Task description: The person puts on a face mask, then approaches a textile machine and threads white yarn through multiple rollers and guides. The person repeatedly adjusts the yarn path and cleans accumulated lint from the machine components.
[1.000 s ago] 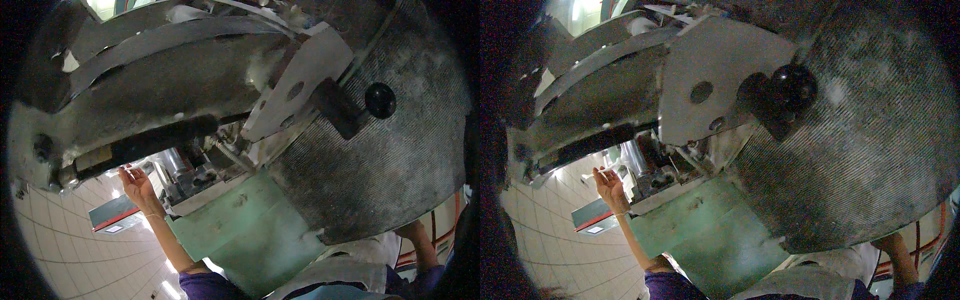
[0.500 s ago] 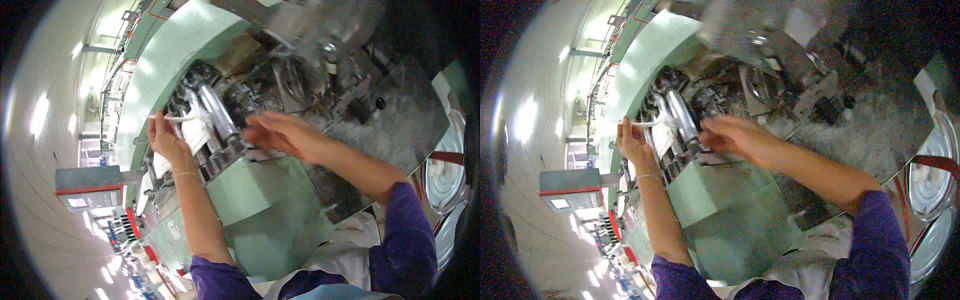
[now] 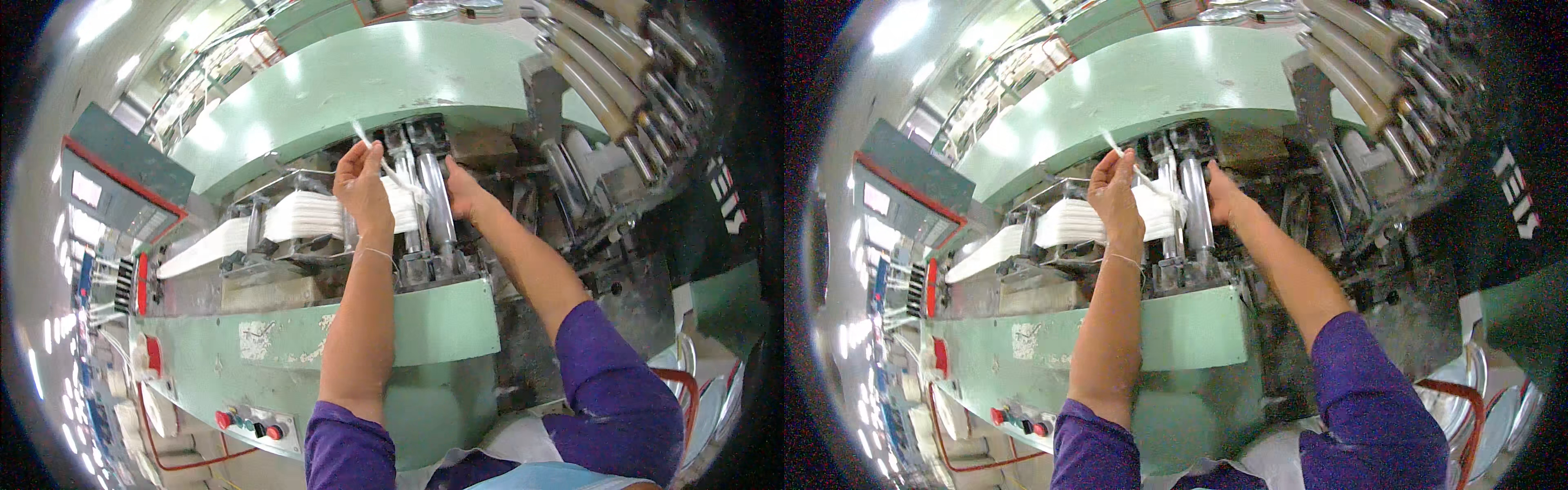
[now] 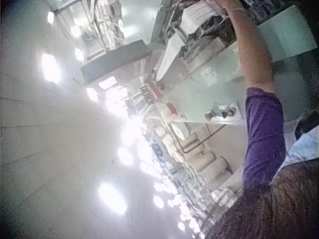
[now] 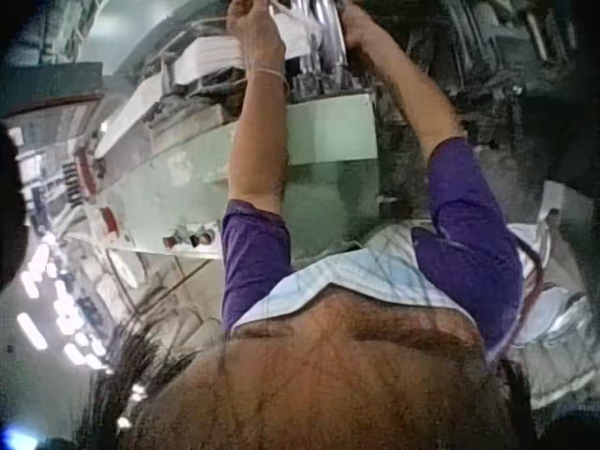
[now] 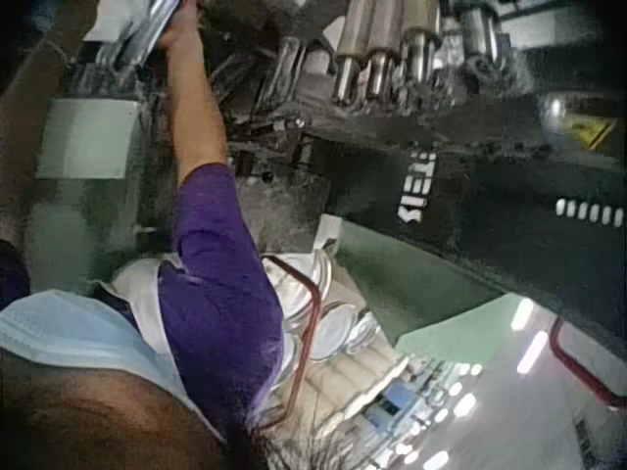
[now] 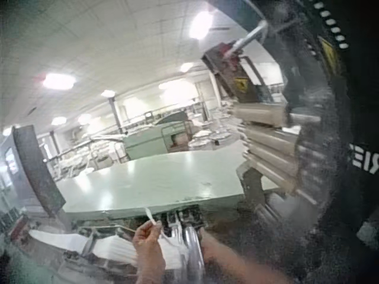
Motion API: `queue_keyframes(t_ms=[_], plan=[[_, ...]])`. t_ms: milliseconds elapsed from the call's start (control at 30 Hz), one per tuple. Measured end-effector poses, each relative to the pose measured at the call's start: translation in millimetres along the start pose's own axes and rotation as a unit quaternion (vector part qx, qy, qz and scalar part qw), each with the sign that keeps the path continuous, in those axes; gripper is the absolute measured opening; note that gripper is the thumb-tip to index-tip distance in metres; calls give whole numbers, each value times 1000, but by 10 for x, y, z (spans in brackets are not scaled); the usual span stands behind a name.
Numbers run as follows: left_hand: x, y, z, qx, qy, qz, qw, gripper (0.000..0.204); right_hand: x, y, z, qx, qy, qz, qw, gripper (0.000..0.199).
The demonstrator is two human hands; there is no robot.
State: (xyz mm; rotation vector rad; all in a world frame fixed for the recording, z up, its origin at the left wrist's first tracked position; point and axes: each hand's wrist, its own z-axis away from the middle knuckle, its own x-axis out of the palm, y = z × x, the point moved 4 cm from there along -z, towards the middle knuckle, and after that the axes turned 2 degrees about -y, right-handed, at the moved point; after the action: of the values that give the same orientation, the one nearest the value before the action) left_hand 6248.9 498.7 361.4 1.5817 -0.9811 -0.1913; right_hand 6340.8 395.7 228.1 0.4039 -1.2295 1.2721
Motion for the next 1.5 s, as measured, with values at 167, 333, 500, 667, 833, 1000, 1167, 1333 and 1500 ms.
queue_keyframes(t_ms=[167,333,500,667,833,1000,1167,1333,1500], plan=[[-10,62,-10,20,0,-8,1000,18,-51,-38,-383,-47,-11,-28,998,57],[-53,47,-55,22,5,-6,1000,18,-192,-76,-529,-49,-88,-40,994,47],[-133,126,-21,13,30,-5,999,25,-215,-69,-668,-65,-169,-143,973,44],[-136,194,-45,12,33,-7,999,22,-187,-59,-535,-80,-77,-104,988,36],[-152,179,-39,10,34,-4,999,23,-105,-65,-211,-44,-86,-47,994,40],[-139,177,-32,4,27,35,999,23,-79,-73,-95,24,-109,-57,992,39],[-134,198,-49,12,22,61,998,22,-122,-13,-96,-41,-109,-106,988,35],[-156,182,-63,13,29,59,998,22,-238,88,-22,-133,-55,-121,982,40],[-155,169,-73,11,35,83,996,21,-296,-215,380,-284,-50,-177,941,44]])
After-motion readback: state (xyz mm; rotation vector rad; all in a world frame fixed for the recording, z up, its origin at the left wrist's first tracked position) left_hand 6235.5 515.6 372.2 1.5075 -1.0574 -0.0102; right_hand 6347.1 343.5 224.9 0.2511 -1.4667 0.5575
